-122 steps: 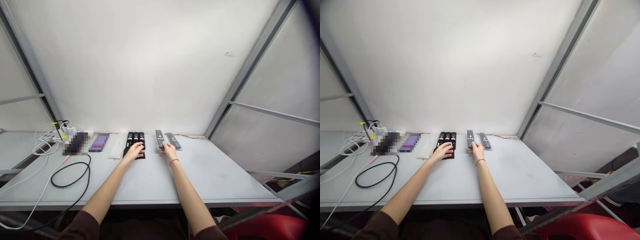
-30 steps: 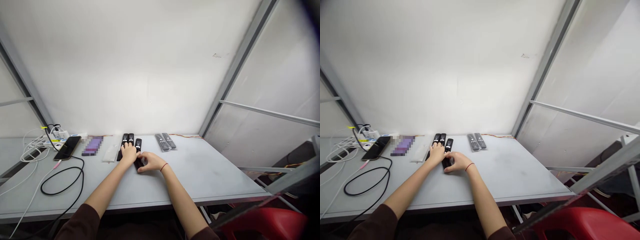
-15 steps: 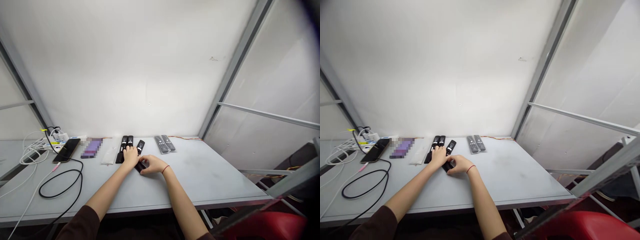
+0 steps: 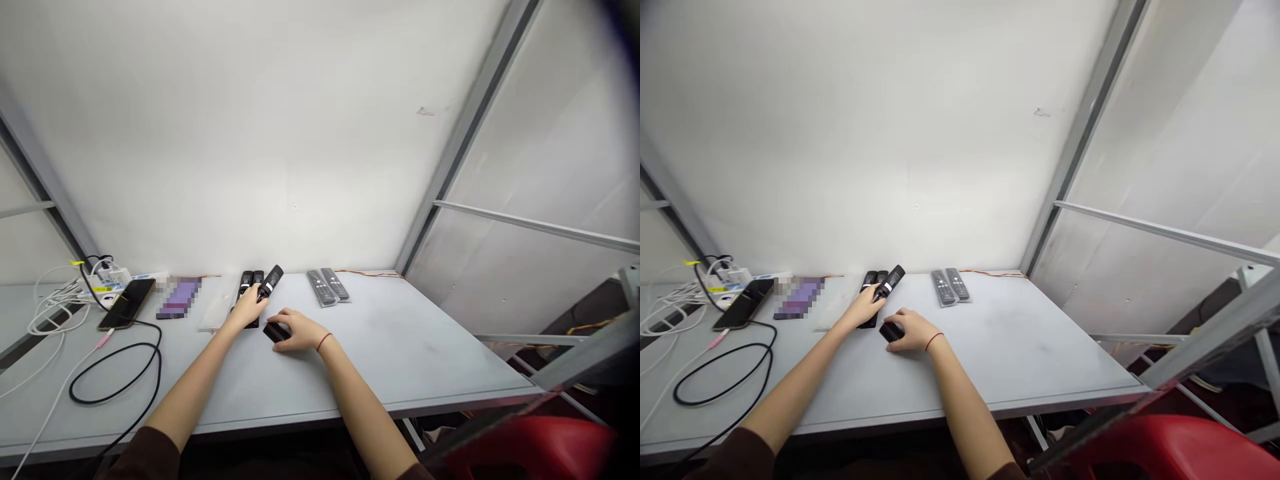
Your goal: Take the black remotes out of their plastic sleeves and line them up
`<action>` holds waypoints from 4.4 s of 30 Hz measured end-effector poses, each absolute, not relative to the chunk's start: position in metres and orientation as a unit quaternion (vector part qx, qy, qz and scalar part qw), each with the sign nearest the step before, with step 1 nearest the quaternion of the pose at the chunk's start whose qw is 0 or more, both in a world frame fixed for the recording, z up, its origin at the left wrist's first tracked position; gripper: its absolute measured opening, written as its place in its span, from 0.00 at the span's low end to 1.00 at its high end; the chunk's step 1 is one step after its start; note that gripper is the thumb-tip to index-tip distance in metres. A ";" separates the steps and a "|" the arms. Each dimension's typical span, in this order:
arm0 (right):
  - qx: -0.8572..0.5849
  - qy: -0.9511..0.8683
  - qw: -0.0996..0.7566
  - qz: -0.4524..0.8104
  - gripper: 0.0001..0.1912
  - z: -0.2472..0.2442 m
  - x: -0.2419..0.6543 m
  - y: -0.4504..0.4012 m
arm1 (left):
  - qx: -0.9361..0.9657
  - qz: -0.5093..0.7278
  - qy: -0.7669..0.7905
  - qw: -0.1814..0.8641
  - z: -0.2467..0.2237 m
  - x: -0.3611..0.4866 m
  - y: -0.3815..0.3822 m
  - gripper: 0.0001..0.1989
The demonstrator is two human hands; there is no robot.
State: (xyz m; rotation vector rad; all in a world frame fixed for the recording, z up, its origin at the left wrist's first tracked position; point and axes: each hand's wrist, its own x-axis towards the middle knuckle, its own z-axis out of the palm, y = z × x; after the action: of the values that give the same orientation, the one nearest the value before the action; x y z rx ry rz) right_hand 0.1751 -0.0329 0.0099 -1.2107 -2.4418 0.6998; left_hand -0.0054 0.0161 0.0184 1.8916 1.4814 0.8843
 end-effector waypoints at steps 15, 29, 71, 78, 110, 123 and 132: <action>-0.426 -0.839 0.205 0.267 0.31 0.013 0.180 -0.030 | 0.344 0.606 0.371 0.614 0.019 -0.019 0.006 0.14; -0.356 -0.827 0.435 0.013 0.28 0.012 0.143 -0.034 | 0.295 0.597 0.279 0.692 0.016 0.005 -0.012 0.12; -0.332 -0.482 0.540 0.606 0.26 0.019 0.141 -0.035 | 0.193 0.674 0.244 0.670 0.026 -0.005 -0.008 0.16; -0.300 -0.398 0.592 0.633 0.24 0.018 0.144 -0.031 | 0.286 0.695 0.258 0.608 0.027 0.005 -0.018 0.18; -0.373 -0.540 0.434 0.618 0.24 0.015 0.141 -0.040 | 0.491 0.580 0.361 0.541 0.005 0.005 -0.005 0.22; -0.428 -0.555 0.428 0.571 0.16 0.005 0.141 -0.035 | 0.546 0.354 0.756 0.077 0.006 -0.075 0.019 0.18; -0.431 -0.555 0.426 0.570 0.16 0.006 0.141 -0.036 | 0.543 0.321 0.771 0.086 -0.007 -0.091 0.027 0.14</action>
State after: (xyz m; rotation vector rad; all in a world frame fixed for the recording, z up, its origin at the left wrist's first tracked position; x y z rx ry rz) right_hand 0.1413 -0.0357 0.0057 -1.0784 -1.3873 1.4247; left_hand -0.0906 0.0265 -0.0066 1.6180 2.2989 0.9573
